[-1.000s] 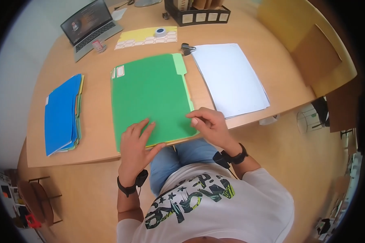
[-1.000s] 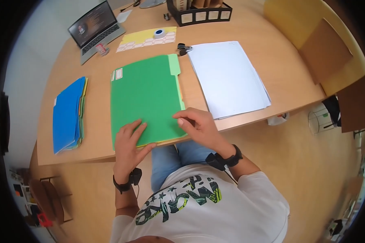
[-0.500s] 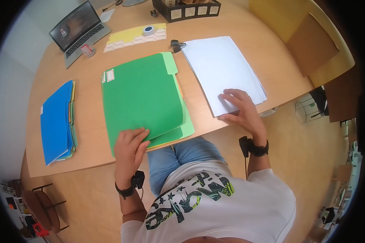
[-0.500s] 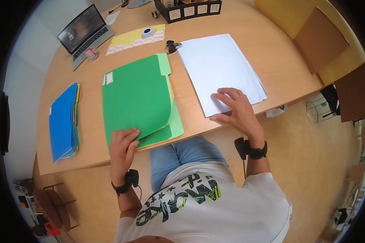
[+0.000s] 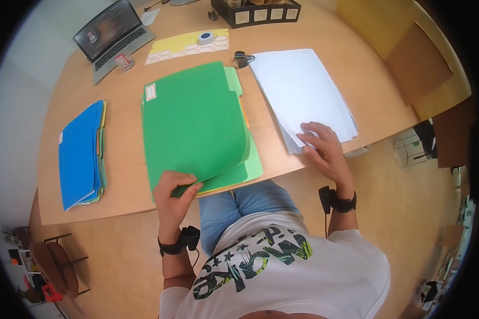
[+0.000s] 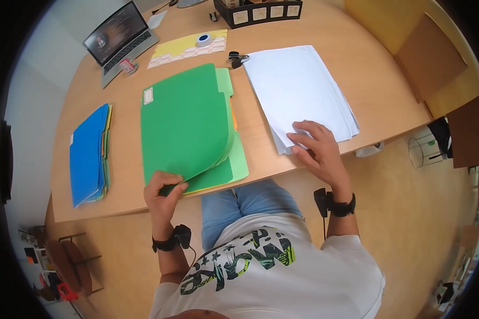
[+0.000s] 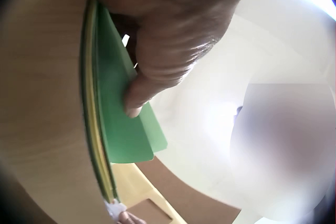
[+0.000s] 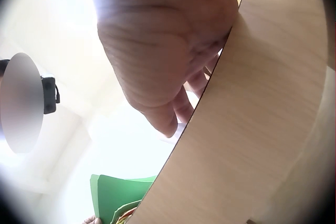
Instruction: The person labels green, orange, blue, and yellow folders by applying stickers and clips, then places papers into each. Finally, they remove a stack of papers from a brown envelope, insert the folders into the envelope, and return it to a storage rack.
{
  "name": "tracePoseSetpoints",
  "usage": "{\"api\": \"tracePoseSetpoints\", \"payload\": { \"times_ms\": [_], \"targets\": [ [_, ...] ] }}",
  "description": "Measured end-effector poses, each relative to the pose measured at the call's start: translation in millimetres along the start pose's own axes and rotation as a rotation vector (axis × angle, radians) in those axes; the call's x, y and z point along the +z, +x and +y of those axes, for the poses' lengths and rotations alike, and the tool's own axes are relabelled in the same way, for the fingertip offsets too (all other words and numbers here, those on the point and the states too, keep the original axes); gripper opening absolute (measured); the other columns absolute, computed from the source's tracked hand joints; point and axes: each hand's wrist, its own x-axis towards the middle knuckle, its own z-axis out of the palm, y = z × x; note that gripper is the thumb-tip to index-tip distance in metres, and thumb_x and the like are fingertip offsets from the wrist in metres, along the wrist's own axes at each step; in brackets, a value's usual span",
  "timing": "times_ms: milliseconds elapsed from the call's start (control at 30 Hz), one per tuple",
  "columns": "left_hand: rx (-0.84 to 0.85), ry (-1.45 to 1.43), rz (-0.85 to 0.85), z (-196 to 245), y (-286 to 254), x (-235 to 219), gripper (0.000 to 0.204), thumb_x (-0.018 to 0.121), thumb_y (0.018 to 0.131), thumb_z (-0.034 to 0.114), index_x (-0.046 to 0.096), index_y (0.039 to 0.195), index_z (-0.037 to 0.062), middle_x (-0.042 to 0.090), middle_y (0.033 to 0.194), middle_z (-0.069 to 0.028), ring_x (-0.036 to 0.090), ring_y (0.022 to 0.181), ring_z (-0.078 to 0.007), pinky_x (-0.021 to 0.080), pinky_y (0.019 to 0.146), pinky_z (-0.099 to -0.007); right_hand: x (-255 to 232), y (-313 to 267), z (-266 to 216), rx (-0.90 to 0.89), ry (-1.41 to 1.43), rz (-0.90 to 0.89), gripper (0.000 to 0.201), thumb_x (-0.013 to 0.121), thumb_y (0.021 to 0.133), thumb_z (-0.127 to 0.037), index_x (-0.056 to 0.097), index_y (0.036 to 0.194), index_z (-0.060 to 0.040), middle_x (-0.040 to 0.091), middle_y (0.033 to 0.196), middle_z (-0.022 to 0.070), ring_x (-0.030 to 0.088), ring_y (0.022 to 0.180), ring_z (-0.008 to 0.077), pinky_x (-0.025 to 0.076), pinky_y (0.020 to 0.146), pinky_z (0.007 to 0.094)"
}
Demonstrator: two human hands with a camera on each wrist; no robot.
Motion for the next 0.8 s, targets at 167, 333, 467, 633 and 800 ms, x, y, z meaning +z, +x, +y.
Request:
{"api": "tracePoseSetpoints", "payload": {
  "times_ms": [167, 333, 467, 633, 800],
  "targets": [
    [-0.301, -0.093, -0.154, -1, 5, -16, 0.023, 0.078, 0.072, 0.008, 0.065, 0.091, 0.0028, 0.064, 0.085, -0.0051, 0.057, 0.078, -0.0157, 0.044, 0.069, -0.0270, 3, 0, 10, 0.016, 0.081, 0.039, 0.020, 0.057, 0.086, -0.012, 0.066, 0.102, -0.0022, 0.060, 0.118, 0.0090, 0.051, 0.113, 0.0290, 0.039, 0.095, 0.0386],
    [-0.146, 0.209, -0.245, 28, 18, -10, 0.047, 0.081, 0.068, 0.017, 0.063, 0.109, 0.0038, 0.061, 0.108, -0.0081, 0.057, 0.091, -0.0211, 0.046, 0.077, -0.0313, 6, 1, 11, 0.059, 0.163, 0.084, 0.013, 0.058, 0.084, -0.007, 0.066, 0.091, 0.0014, 0.063, 0.111, 0.0091, 0.055, 0.106, 0.0281, 0.043, 0.088, 0.0360],
    [0.042, 0.381, -0.328, 19, 18, -8, 0.057, 0.082, 0.066, 0.021, 0.061, 0.117, 0.0062, 0.059, 0.117, -0.0094, 0.055, 0.102, -0.0279, 0.047, 0.086, -0.0362, 7, 0, 7, 0.186, 0.286, 0.114, 0.007, 0.062, 0.081, -0.004, 0.066, 0.084, 0.0016, 0.066, 0.105, 0.0086, 0.058, 0.100, 0.0252, 0.046, 0.081, 0.0324],
    [-0.009, 0.212, -0.444, 18, 26, -20, 0.050, 0.079, 0.070, 0.020, 0.063, 0.115, 0.0054, 0.059, 0.119, -0.0108, 0.055, 0.106, -0.0286, 0.046, 0.087, -0.0372, 6, 0, 10, 0.163, 0.336, 0.103, 0.011, 0.069, 0.080, -0.009, 0.068, 0.085, 0.0010, 0.067, 0.102, 0.0080, 0.058, 0.098, 0.0220, 0.047, 0.077, 0.0315],
    [0.026, 0.200, -0.470, 0, 25, -28, 0.039, 0.070, 0.079, 0.013, 0.061, 0.116, 0.0054, 0.060, 0.117, -0.0119, 0.056, 0.100, -0.0288, 0.047, 0.083, -0.0379, 4, -2, 17, 0.283, 0.458, 0.086, 0.015, 0.070, 0.081, -0.012, 0.069, 0.089, 0.0006, 0.067, 0.104, 0.0088, 0.058, 0.097, 0.0202, 0.047, 0.076, 0.0302]
  ]
}}
